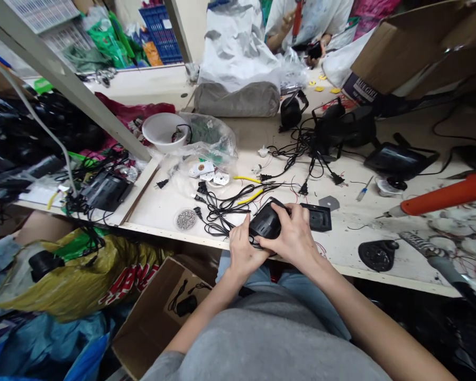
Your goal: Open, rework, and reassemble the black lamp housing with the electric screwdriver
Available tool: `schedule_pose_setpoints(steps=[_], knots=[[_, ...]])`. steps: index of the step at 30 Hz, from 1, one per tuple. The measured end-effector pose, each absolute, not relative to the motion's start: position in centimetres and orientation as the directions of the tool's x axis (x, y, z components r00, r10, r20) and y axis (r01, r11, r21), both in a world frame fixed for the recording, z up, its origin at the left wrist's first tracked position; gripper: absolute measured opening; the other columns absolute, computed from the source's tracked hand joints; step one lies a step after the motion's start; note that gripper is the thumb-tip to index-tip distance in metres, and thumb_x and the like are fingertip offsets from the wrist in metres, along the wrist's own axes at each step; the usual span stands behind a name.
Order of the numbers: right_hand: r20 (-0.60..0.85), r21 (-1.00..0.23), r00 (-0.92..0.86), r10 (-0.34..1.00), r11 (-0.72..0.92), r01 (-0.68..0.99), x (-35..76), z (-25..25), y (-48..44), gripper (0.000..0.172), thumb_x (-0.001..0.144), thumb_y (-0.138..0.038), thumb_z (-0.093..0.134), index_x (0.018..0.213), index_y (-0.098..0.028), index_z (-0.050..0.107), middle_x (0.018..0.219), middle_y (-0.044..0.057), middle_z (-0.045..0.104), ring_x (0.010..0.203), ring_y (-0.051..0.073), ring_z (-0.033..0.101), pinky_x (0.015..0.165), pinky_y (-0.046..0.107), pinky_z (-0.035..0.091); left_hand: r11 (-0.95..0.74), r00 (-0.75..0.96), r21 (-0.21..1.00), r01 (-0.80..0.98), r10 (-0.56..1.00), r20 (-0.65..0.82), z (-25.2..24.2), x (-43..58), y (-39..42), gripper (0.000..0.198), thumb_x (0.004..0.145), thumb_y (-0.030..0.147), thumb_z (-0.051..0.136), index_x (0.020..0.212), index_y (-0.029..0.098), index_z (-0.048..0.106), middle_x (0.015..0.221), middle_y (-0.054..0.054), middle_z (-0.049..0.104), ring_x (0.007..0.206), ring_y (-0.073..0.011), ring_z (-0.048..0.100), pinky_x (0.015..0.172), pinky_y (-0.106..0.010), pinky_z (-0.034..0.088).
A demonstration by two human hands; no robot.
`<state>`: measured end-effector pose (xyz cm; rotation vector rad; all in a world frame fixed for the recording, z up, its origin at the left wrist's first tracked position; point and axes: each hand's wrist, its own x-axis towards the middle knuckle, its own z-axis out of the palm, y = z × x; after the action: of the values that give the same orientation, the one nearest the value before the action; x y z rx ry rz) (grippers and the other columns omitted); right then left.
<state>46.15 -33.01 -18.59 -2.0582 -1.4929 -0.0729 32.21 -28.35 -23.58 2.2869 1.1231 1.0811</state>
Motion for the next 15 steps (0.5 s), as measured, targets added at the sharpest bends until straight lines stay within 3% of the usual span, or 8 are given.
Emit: schedule_pose_setpoints(steps=[6,15], knots=[[0.39,-0.417,0.354,0.85,-0.18,0.891,45.67,-18.5,-32.94,0.08,0.066,-0.05,0.083,0.132,-0.012,0.06,0.115,0.017,0.045,0.105,0.037,0.045,0.093,0.057,0.049,-0.529,0.342,0.68,0.508,0.848,0.404,-22.94,32.55,-28.47,0.059,0.064,0.022,0.063,0.121,0.011,0.059,0.108,-0.017,0.071,0.098,-0.0316,0.069,0.092,-0.049,0.053],[0.327,-0.415,0.361,0.874,-0.21,0.885,45.89,-18.02,-33.12,0.085,0.062,-0.049,0.086,0.133,-0.011,0.06,0.116,0.018,0.045,0.104,0.037,0.044,0.094,0.056,0.049,-0.497,0.361,0.697,0.516,0.865,0.35,-22.85,32.94,-28.4,0.057,0.065,0.022,0.063,0.121,0.013,0.058,0.111,-0.017,0.07,0.102,-0.0322,0.067,0.096,-0.05,0.05]])
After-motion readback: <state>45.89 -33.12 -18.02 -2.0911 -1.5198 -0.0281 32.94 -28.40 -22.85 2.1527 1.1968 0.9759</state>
